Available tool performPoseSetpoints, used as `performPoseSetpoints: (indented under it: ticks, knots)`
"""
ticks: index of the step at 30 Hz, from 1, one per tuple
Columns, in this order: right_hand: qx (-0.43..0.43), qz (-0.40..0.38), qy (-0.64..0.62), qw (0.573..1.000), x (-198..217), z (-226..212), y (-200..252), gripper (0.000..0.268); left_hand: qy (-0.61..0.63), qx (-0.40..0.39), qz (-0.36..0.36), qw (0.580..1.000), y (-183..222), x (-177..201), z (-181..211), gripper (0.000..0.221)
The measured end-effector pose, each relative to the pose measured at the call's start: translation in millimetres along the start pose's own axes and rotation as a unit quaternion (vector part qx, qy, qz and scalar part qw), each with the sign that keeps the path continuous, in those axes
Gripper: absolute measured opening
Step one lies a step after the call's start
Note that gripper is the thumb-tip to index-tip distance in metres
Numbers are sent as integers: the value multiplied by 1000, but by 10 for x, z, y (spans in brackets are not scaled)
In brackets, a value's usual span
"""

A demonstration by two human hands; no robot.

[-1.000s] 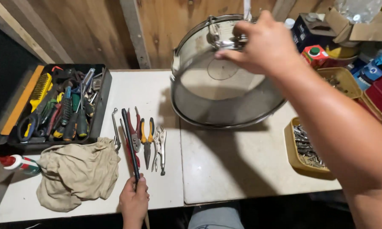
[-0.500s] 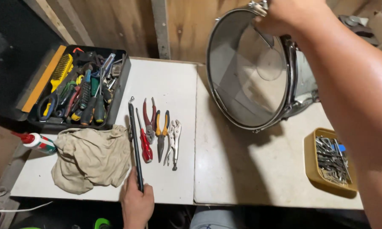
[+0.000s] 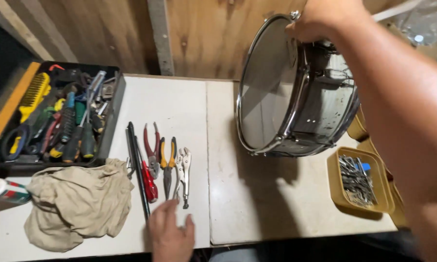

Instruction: Repairing and reassembling a snare drum on a workbench using various hand tools

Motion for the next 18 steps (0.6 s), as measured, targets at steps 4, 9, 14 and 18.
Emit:
performPoseSetpoints:
  ticks: [4,9,14,18]
  knots:
    - [-17,-74,-13,997,-317,338,-12,70,64,245,-364,896,167,-336,536,46]
    - [-61,-89,-31,994,-137,408,567,73,430,439,-449,649,-47,-1160,1309,63]
    - [-147,-88,-111,979,239,48,1494,77,514,480,-493,512,-62,-1474,1956,58]
    - [-145,-9,-156,977,138,-35,1851,58,569,524,-399,493,133,-1864,1681,35]
Point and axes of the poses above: each hand's wrist, its own y-axis away from the middle knuckle, its own x-axis out of the back of the hand, z = x × y, the point moved 4 cm from there along -y, towards the middle knuckle, and after that the axes turned 14 degrees about x, right-handed, at the moved point
